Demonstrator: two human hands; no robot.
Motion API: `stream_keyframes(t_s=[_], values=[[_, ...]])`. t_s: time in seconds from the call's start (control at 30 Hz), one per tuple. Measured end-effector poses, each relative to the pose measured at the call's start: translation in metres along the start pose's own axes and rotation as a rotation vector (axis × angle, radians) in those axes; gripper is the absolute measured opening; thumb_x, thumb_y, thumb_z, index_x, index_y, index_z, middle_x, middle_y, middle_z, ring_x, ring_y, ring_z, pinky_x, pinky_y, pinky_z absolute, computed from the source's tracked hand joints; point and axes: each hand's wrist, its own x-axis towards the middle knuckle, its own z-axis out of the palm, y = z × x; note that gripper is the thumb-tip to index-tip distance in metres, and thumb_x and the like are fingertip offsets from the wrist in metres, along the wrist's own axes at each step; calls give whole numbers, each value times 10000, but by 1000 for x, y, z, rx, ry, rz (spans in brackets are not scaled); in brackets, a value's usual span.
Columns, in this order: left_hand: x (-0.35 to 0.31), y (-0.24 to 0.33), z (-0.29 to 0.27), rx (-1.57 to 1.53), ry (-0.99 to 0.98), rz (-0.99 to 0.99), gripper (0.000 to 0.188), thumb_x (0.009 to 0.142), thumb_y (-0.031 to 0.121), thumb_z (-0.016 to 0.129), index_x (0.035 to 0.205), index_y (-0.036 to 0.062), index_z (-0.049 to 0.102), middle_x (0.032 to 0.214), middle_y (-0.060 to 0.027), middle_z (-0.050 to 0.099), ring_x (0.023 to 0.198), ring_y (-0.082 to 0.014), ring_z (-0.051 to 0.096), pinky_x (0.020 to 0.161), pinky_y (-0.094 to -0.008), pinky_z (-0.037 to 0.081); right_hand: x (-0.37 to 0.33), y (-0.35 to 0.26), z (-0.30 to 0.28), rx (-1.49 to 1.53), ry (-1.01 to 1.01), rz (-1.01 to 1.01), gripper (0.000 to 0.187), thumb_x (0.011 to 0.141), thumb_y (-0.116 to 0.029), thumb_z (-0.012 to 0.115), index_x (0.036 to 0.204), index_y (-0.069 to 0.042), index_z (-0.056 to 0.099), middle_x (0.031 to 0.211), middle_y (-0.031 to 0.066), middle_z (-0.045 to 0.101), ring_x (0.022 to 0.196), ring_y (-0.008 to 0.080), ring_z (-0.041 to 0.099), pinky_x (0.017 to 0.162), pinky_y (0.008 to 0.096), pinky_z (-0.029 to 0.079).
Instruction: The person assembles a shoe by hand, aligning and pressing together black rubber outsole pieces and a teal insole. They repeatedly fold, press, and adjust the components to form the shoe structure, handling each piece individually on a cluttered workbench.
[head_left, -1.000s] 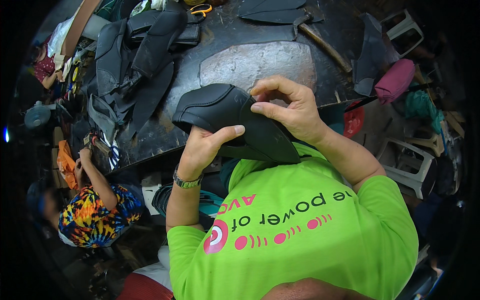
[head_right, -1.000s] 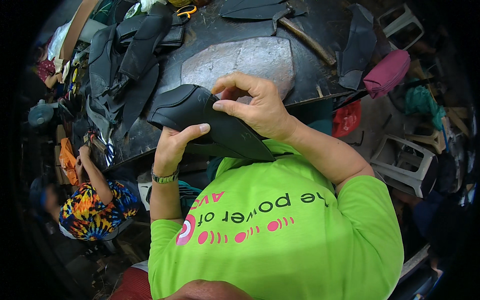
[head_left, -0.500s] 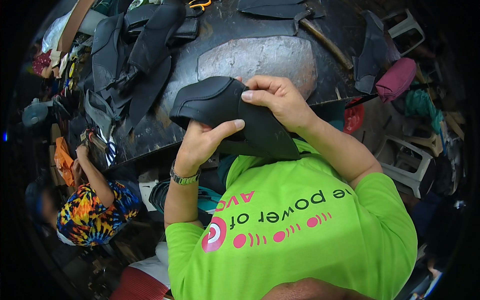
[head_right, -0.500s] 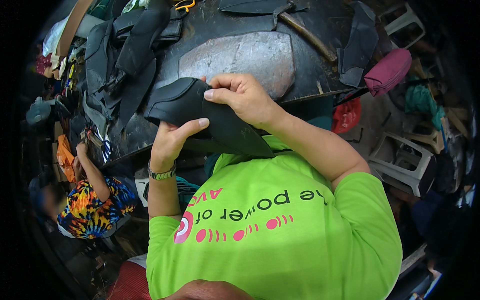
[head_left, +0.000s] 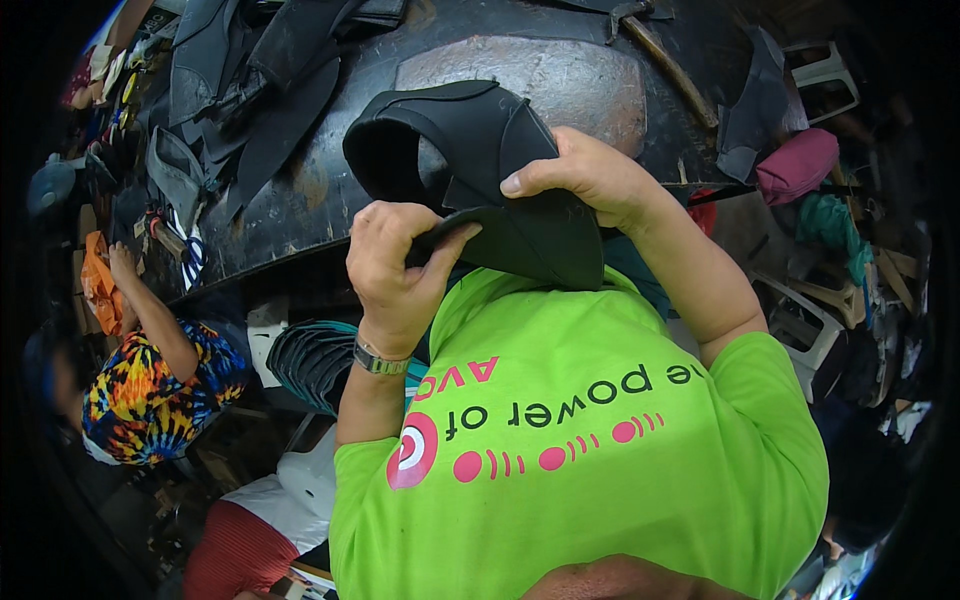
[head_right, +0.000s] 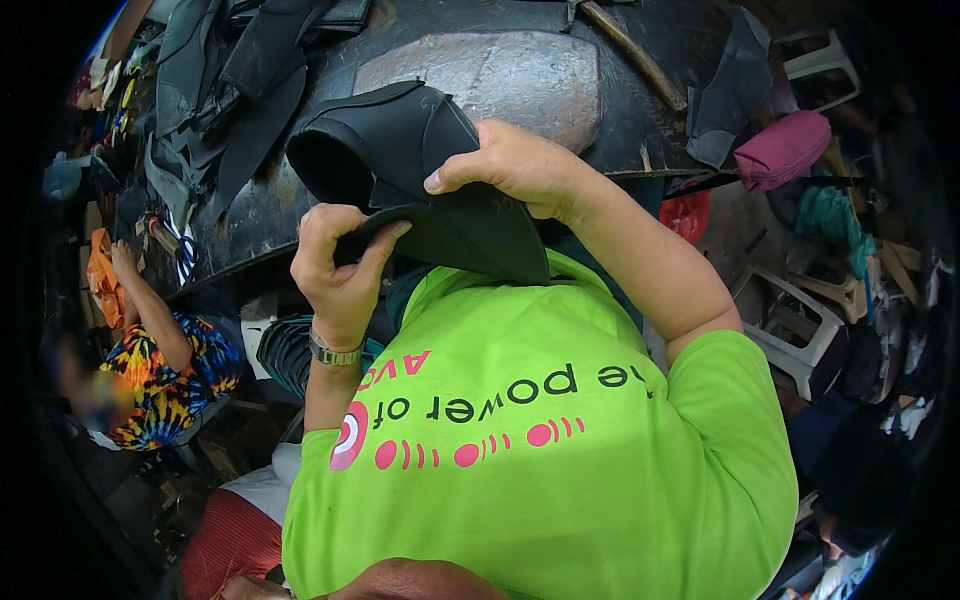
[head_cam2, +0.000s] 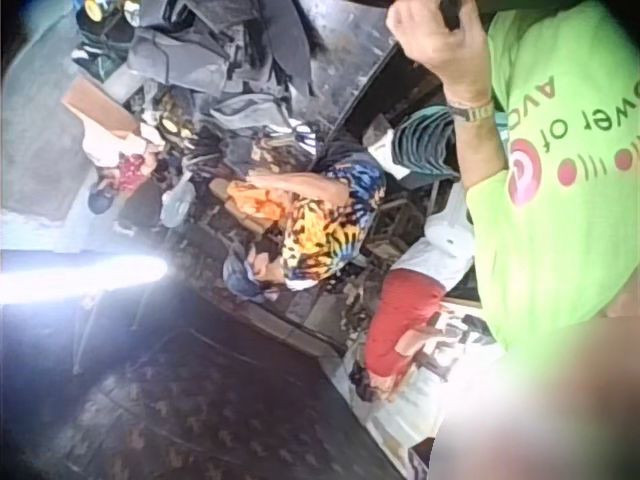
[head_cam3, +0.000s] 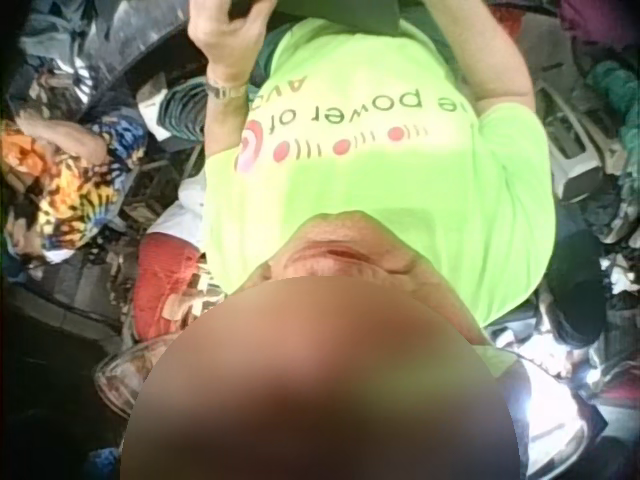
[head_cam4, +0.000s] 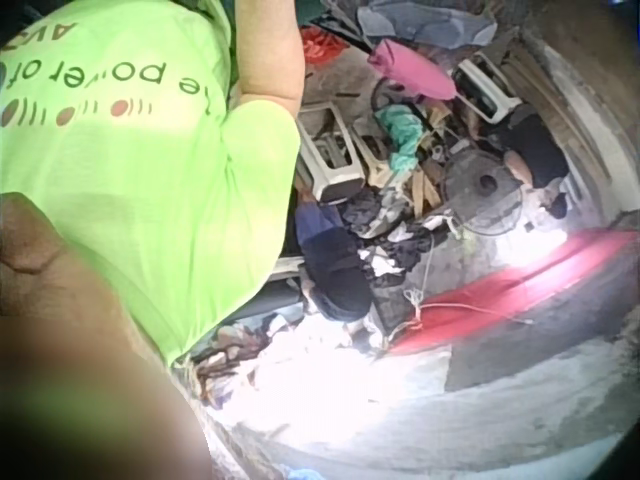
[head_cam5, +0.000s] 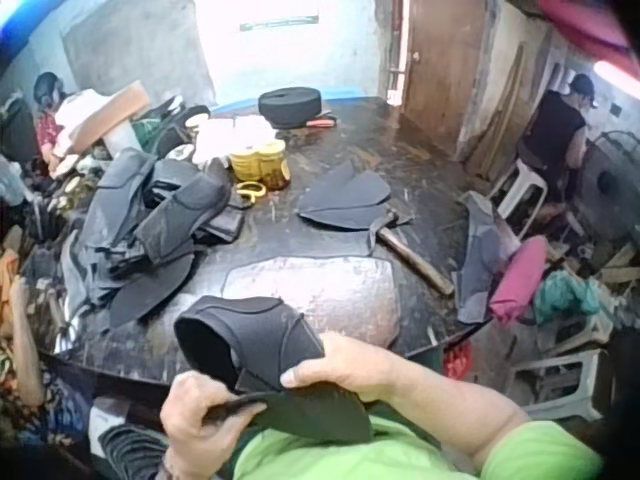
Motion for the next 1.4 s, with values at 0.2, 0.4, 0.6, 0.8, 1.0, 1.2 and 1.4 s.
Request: stream_keyframes(t_s=[0.2,0.4,0.6,0.8,1.0,1.2,1.4], values=[[4,3,5,65,52,72,268,689,59,872,843,55,652,789,-54,659,707,-231,613,737,-363,432,1,2,5,-178,92,-96,260,806,-92,718,1020,53,693,891,103,721,773,156,683,740,302,569],[10,7,-1,-10,-39,-135,241,727,124,861,859,38,680,807,-61,684,730,-245,619,759,-346,455,-2,6,6,-103,74,-129,299,771,-41,754,1044,64,692,911,111,729,771,161,691,721,304,576],[11,10,-5,-13,-91,-219,226,729,137,864,855,43,702,818,-65,704,768,-244,633,754,-353,472,-2,9,4,-191,60,-158,324,744,-55,808,1027,64,705,921,112,738,783,155,695,734,304,576],[14,10,-4,-31,-80,-207,205,736,109,851,853,32,701,820,-81,701,793,-249,637,733,-349,494,1,13,4,-347,96,-264,290,752,-80,809,993,52,716,889,86,737,777,129,672,738,292,558],[21,3,-3,-34,-30,-60,170,765,65,822,828,11,674,814,-96,681,744,-219,634,693,-297,485,2,16,3,-452,96,-339,266,760,-75,783,984,52,716,878,76,732,784,118,658,748,286,550],[24,-7,-4,-549,-224,-453,189,816,55,792,787,-1,613,755,-8,611,698,-60,525,629,-220,423,1,17,4,-310,34,-322,291,760,-68,779,1018,47,709,914,68,732,823,117,658,787,292,547],[36,-17,-14,-523,-376,-580,250,780,99,841,773,30,600,735,20,583,688,-40,511,608,-208,420,2,15,2,-311,-15,-322,318,759,-67,782,1046,42,699,946,60,725,843,116,647,805,294,540]])
